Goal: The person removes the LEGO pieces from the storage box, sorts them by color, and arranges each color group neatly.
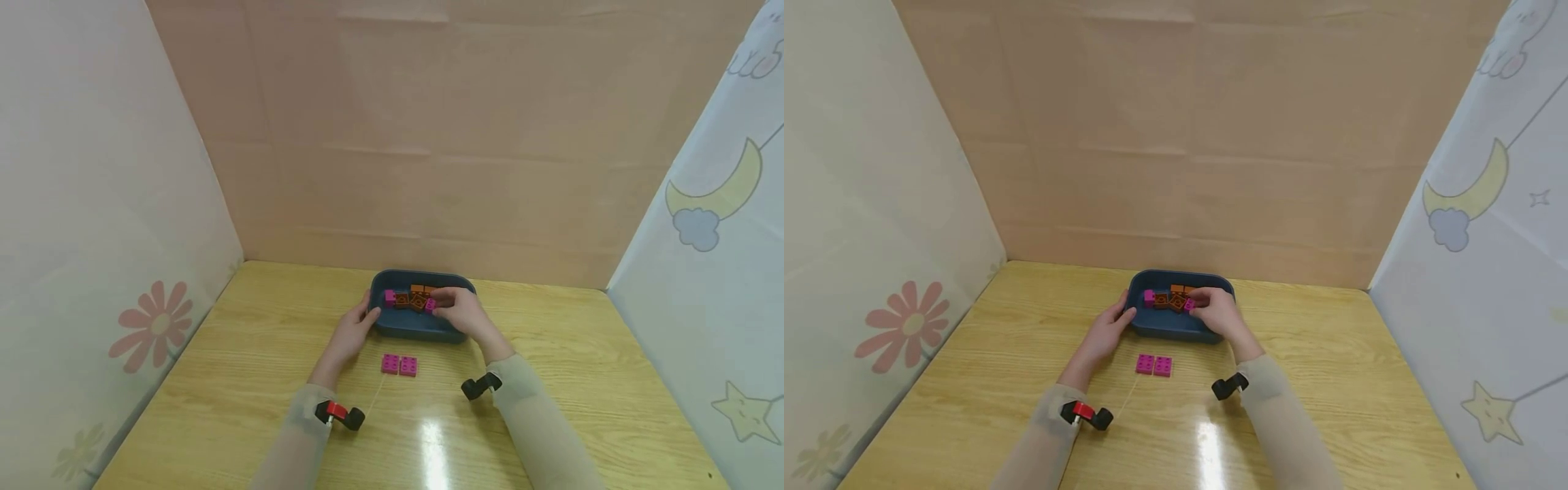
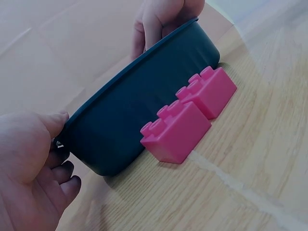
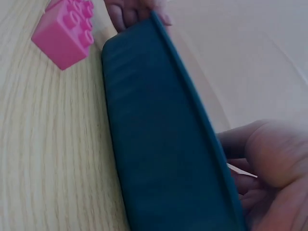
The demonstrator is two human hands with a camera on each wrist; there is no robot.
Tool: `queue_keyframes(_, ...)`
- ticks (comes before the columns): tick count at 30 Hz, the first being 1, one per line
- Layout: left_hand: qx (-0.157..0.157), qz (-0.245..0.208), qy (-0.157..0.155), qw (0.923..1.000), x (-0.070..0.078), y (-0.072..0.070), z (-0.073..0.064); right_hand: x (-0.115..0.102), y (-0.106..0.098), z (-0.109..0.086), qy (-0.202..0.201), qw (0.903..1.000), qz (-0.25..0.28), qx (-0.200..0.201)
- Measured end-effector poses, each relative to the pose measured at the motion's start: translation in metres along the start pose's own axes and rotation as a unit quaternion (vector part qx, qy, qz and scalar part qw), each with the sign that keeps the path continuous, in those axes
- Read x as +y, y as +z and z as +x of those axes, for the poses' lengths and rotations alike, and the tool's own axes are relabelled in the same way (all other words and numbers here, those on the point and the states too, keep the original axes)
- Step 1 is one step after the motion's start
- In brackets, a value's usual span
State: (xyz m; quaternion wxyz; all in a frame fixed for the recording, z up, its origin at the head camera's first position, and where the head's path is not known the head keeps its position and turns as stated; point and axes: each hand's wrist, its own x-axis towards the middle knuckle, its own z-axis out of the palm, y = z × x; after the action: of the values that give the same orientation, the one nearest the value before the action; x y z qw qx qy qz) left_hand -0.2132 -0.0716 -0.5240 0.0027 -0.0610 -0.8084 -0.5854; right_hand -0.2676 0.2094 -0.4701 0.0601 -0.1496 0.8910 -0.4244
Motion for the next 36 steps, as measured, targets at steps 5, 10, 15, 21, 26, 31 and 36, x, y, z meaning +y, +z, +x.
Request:
queue_keyframes(5,-0.001,0.002,0.001,1.0,0.001,0.001,-0.001,0.003,0.003,0.005,0.012,0.9994,-0.031,0.011)
queue_keyframes(10,-0.001,-0.002,0.005,1.0,0.002,0.002,-0.001,0.004,0.005,0.006,0.015,0.9984,-0.053,0.017)
queue_keyframes(15,0.0,-0.007,0.007,0.9999,0.001,0.004,0.0,0.006,0.005,0.006,0.016,0.9974,-0.066,0.022)
queue_keyframes(21,-0.001,-0.011,0.008,0.9999,0.004,0.006,0.0,0.006,0.003,0.007,0.01,0.996,-0.086,0.021)
queue_keyframes(26,-0.002,-0.014,0.004,0.9999,0.003,0.006,0.002,0.006,0.005,0.01,0.006,0.9961,-0.084,0.026)
queue_keyframes(31,0.0,-0.009,0.0,1.0,0.0,0.005,0.001,0.006,0.011,0.011,0.014,0.9954,-0.089,0.031)
queue_keyframes(36,0.003,-0.008,-0.004,1.0,-0.002,0.006,-0.001,0.008,0.017,0.011,0.017,0.9926,-0.114,0.037)
